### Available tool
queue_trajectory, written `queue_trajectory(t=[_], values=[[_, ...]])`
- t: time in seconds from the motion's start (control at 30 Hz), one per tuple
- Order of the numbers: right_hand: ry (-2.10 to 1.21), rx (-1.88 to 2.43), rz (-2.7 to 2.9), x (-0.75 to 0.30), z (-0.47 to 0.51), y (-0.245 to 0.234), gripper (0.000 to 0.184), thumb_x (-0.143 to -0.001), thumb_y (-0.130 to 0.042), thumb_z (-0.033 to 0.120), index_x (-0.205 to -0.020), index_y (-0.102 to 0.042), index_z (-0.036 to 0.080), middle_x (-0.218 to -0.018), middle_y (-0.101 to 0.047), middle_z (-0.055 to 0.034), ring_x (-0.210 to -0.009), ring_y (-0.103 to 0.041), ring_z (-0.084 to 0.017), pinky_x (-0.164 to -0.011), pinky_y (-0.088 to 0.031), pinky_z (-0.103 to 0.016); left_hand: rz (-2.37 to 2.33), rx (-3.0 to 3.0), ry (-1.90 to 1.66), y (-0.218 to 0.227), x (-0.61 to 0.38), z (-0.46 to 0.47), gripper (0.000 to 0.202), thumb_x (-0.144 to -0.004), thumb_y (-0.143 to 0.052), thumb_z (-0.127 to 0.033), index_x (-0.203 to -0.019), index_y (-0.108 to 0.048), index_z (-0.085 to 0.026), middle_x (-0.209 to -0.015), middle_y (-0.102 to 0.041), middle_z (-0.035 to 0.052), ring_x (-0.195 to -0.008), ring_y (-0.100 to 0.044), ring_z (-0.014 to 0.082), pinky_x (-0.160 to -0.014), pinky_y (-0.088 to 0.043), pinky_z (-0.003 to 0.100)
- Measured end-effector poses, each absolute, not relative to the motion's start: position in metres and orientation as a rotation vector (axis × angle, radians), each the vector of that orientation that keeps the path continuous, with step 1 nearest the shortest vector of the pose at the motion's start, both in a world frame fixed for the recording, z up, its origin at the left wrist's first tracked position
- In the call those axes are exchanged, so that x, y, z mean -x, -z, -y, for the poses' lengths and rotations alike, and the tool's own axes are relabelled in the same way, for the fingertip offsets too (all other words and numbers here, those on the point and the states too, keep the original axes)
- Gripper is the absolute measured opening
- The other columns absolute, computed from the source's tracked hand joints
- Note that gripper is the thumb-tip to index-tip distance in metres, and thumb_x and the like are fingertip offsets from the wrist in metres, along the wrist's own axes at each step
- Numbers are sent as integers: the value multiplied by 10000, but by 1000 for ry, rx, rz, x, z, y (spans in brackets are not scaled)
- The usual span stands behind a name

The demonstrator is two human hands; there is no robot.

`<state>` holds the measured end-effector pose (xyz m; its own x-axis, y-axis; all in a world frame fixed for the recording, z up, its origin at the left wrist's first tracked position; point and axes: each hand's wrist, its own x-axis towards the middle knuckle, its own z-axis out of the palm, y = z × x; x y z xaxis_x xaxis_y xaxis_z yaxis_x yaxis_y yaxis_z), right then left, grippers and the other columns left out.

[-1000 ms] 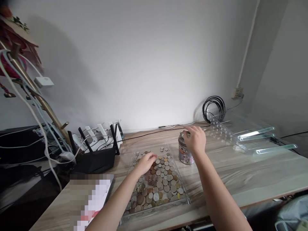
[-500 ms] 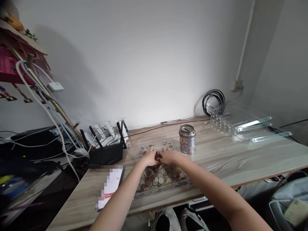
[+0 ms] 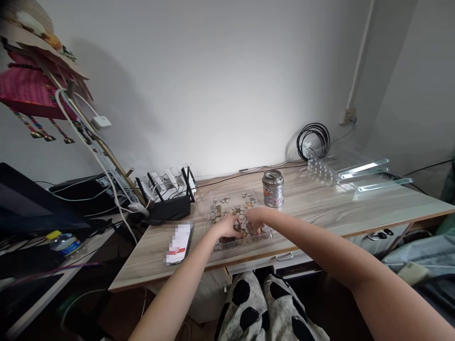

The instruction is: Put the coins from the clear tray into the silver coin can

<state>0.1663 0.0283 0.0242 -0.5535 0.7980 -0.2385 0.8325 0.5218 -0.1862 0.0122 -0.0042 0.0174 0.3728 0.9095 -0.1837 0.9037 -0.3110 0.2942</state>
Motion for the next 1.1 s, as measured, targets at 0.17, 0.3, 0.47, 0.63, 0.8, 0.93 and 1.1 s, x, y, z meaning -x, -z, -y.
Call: queue_trajectory(t=[0.17, 0.3, 0.47, 0.63, 0.8, 0.93, 1.1], values=[[577, -1334, -2431, -169, -16, -29, 275, -462, -676, 385, -613, -587, 173, -532, -554, 14, -573, -559, -155, -582, -427, -276, -1543, -2266, -6, -17, -7, 6, 370, -465, -690, -290, -799, -578, -178, -902, -568, 45, -754, -545, 178, -608, -400, 222], [655, -1304, -2386, -172, -8, -31, 187, -484, -669, 326, -551, -594, 168, -513, -556, 13, -514, -550, -135, -559, -433, -270, -1507, -2281, 12, -19, -6, 7, 358, -457, -683, -248, -794, -591, -169, -831, -598, 56, -690, -553, 177, -543, -390, 220], [685, -1288, -2404, -175, -7, -33, 158, -457, -652, 168, -613, -625, 171, -513, -561, 36, -451, -522, -101, -516, -431, -234, -1472, -2220, 83, -20, -3, 13, 288, -486, -646, -243, -762, -614, -168, -733, -621, 52, -607, -548, 169, -503, -385, 226], [718, -1254, -2370, -174, -12, -32, 226, -446, -563, 50, -614, -646, 176, -423, -504, 72, -370, -477, -80, -488, -430, -235, -1383, -2208, 9, -18, 8, 21, 176, -510, -601, -177, -683, -628, -182, -635, -610, 14, -543, -517, 133, -483, -371, 207], [699, -1278, -2301, -173, -17, -31, 195, -418, -568, 61, -572, -642, 155, -389, -483, 74, -368, -486, -91, -503, -439, -265, -1382, -2296, 40, -22, 19, 24, 99, -512, -546, -99, -558, -600, -168, -555, -583, 10, -490, -478, 111, -451, -338, 198], [691, -1248, -2239, -171, -22, -30, 223, -412, -605, 75, -623, -655, 133, -400, -495, 52, -428, -532, -120, -534, -447, -279, -1292, -2361, 140, -29, 21, 22, 118, -535, -542, -135, -628, -606, -168, -613, -596, 6, -529, -494, 111, -462, -345, 190], [684, -1194, -2177, -168, -25, -31, 282, -442, -635, 113, -723, -656, 122, -481, -537, 20, -485, -565, -151, -540, -456, -292, -1268, -2377, 306, -35, 11, 17, 250, -522, -584, -185, -771, -604, -176, -741, -612, 12, -597, -513, 117, -495, -359, 191]])
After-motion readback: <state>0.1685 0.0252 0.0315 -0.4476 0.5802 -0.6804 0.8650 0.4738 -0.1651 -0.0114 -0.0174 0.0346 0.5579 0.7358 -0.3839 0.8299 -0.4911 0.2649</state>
